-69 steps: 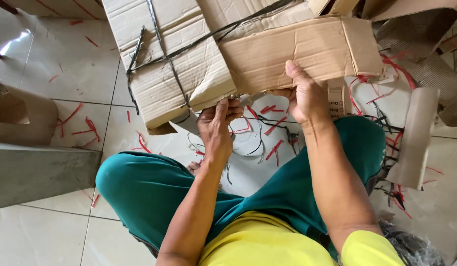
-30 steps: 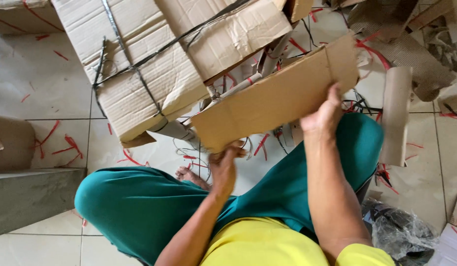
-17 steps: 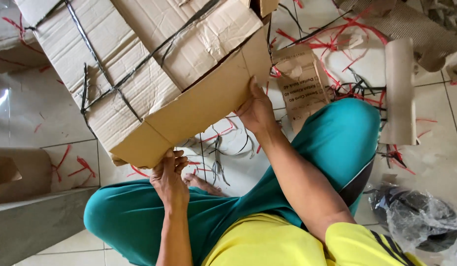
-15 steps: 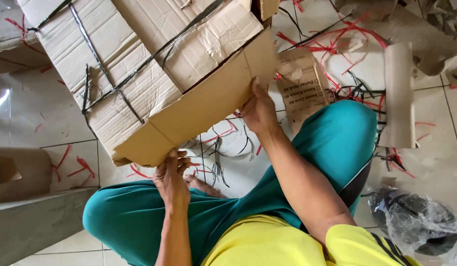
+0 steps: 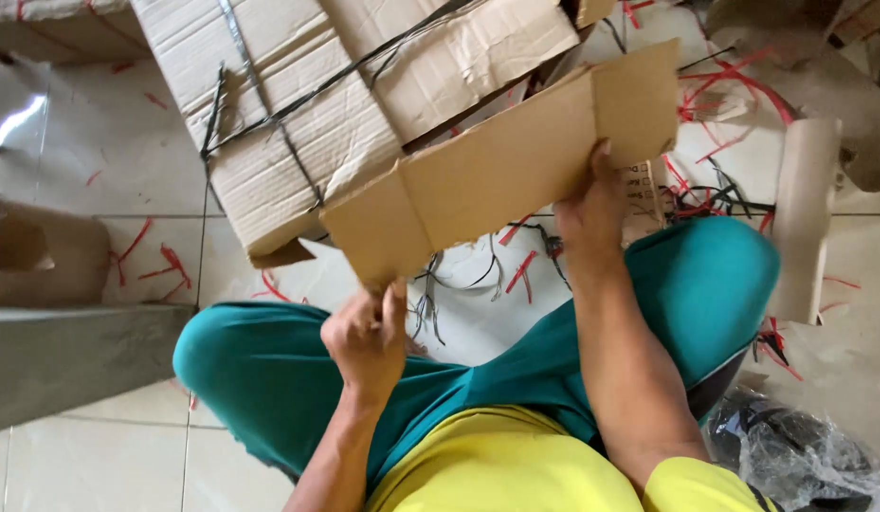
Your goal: Wrapping the back edge of a chair with cardboard and securing it with ties for protection.
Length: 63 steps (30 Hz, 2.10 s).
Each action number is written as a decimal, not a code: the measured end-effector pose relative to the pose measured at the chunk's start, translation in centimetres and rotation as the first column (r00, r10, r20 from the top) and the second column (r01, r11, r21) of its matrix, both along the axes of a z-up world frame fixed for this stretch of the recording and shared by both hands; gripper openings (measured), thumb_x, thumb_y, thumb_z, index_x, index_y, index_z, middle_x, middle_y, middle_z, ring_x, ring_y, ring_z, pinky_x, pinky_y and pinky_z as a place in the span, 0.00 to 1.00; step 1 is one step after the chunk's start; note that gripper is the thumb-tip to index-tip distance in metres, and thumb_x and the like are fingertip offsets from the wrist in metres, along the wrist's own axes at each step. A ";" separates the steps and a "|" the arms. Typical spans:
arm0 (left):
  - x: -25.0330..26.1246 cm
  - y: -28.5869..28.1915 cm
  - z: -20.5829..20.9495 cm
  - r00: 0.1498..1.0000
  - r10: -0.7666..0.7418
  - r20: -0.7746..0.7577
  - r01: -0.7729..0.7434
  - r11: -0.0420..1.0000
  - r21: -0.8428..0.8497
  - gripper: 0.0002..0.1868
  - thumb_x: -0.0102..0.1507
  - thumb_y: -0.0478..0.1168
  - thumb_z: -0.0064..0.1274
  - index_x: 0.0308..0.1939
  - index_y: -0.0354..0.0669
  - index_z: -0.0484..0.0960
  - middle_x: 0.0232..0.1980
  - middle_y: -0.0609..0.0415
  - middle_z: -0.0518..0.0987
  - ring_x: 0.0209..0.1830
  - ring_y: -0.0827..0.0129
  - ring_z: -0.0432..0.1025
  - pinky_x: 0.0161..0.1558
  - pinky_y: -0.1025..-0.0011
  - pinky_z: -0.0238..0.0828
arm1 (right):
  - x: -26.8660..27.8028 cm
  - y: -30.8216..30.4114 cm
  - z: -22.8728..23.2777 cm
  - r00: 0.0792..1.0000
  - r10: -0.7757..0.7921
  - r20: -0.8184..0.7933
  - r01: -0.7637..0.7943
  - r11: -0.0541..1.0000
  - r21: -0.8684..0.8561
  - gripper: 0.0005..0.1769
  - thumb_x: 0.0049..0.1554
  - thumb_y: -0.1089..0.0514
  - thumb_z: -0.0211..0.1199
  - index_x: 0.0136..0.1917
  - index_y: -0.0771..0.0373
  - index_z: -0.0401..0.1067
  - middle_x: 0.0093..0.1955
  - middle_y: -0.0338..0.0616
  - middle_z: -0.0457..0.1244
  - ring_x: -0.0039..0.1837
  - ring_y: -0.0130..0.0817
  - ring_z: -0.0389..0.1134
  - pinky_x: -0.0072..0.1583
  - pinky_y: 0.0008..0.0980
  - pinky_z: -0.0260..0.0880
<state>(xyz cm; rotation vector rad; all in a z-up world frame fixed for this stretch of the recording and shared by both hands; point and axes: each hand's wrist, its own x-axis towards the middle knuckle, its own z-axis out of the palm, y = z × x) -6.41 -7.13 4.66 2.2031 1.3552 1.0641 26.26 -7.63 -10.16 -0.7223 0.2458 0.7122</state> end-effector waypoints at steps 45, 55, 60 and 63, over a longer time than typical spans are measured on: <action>3.6 5.6 -1.5 0.434 0.521 0.735 0.323 0.671 -0.667 0.09 0.66 0.46 0.59 0.45 0.46 0.86 0.42 0.55 0.87 0.38 0.73 0.81 0.47 0.75 0.75 | -6.8 -1.3 6.2 0.968 0.130 0.216 -0.084 0.974 -0.209 0.16 0.48 0.60 0.79 0.49 0.47 0.79 0.44 0.36 0.73 0.44 0.42 0.78 0.47 0.48 0.84; 2.3 8.1 0.4 0.184 0.597 0.781 0.483 0.637 -0.601 0.07 0.64 0.39 0.56 0.39 0.38 0.84 0.33 0.48 0.84 0.25 0.71 0.78 0.30 0.79 0.76 | -3.5 -1.8 5.5 0.976 -0.006 0.218 0.040 0.988 -0.149 0.20 0.50 0.60 0.76 0.55 0.53 0.74 0.49 0.47 0.71 0.48 0.50 0.77 0.43 0.54 0.85; 2.5 7.7 -1.3 0.292 0.464 0.836 0.457 0.700 -0.548 0.11 0.67 0.42 0.53 0.44 0.39 0.86 0.38 0.46 0.86 0.30 0.66 0.81 0.35 0.76 0.79 | -3.3 -1.7 6.2 0.946 -0.241 0.217 0.266 0.960 -0.092 0.29 0.48 0.64 0.77 0.62 0.56 0.72 0.54 0.53 0.69 0.52 0.55 0.76 0.48 0.64 0.83; 3.3 6.2 -1.9 0.447 0.453 0.771 0.410 0.662 -0.627 0.10 0.65 0.43 0.57 0.44 0.41 0.85 0.42 0.49 0.86 0.34 0.67 0.82 0.39 0.74 0.79 | -3.6 -2.7 4.9 0.978 -0.040 0.204 0.063 0.992 -0.110 0.19 0.52 0.59 0.73 0.57 0.54 0.75 0.51 0.48 0.71 0.51 0.50 0.77 0.44 0.51 0.83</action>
